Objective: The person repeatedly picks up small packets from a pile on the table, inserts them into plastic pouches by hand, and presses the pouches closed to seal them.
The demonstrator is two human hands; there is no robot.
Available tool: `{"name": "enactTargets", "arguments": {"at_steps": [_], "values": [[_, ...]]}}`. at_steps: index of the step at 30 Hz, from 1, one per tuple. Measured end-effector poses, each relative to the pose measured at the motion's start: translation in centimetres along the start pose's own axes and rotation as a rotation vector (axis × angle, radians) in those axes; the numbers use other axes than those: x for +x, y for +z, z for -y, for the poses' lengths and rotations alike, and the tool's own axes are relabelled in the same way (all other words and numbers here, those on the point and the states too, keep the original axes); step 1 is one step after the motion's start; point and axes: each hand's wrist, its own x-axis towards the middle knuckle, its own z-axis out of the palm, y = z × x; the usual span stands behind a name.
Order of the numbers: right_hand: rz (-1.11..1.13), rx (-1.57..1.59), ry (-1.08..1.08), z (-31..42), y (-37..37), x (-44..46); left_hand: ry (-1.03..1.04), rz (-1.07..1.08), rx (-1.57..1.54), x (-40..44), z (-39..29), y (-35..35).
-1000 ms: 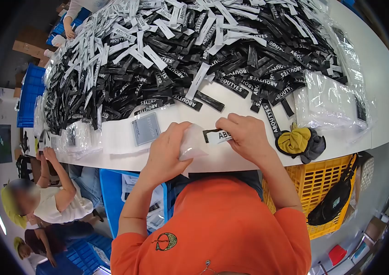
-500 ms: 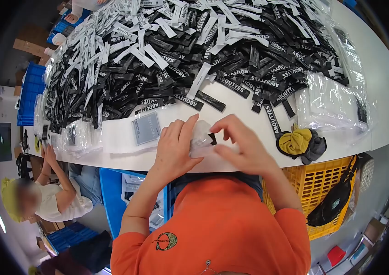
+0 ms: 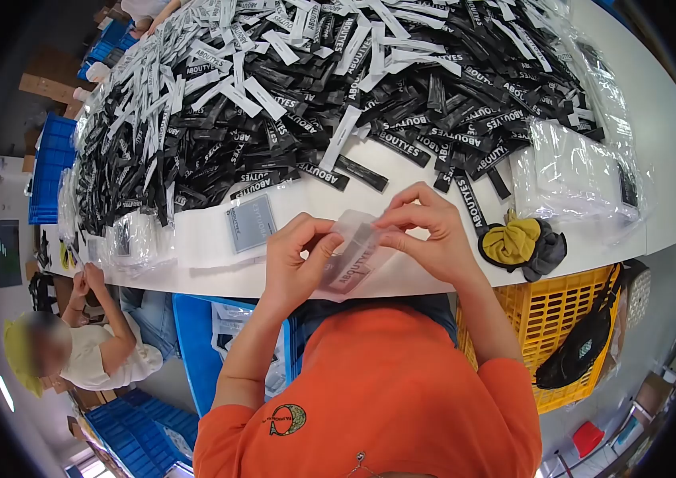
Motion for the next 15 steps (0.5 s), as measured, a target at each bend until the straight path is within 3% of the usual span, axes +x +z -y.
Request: {"name": "enactTargets", "arguments": {"at_steps": [3, 6, 9, 15], "values": [[0.193, -0.167, -0.002, -0.2, -0.9, 0.1, 0.072, 0.019, 0.157, -0.1, -0.4, -0.1], [0.14, -0.306, -0.047, -0.1, -0.3, -0.2, 0.056, -0.027, 0.102, -0.3, 0.1, 0.6], [0.026, -0.262, -0.045, 0.5, -0.4, 0.3, 0.025, -0.093, 0.0, -0.3, -0.6, 0.8], [0.208, -0.112, 0.083, -0.9, -0.7, 0.1, 0.065, -0.076, 0.017, -0.2, 0.0, 1.2]]}}
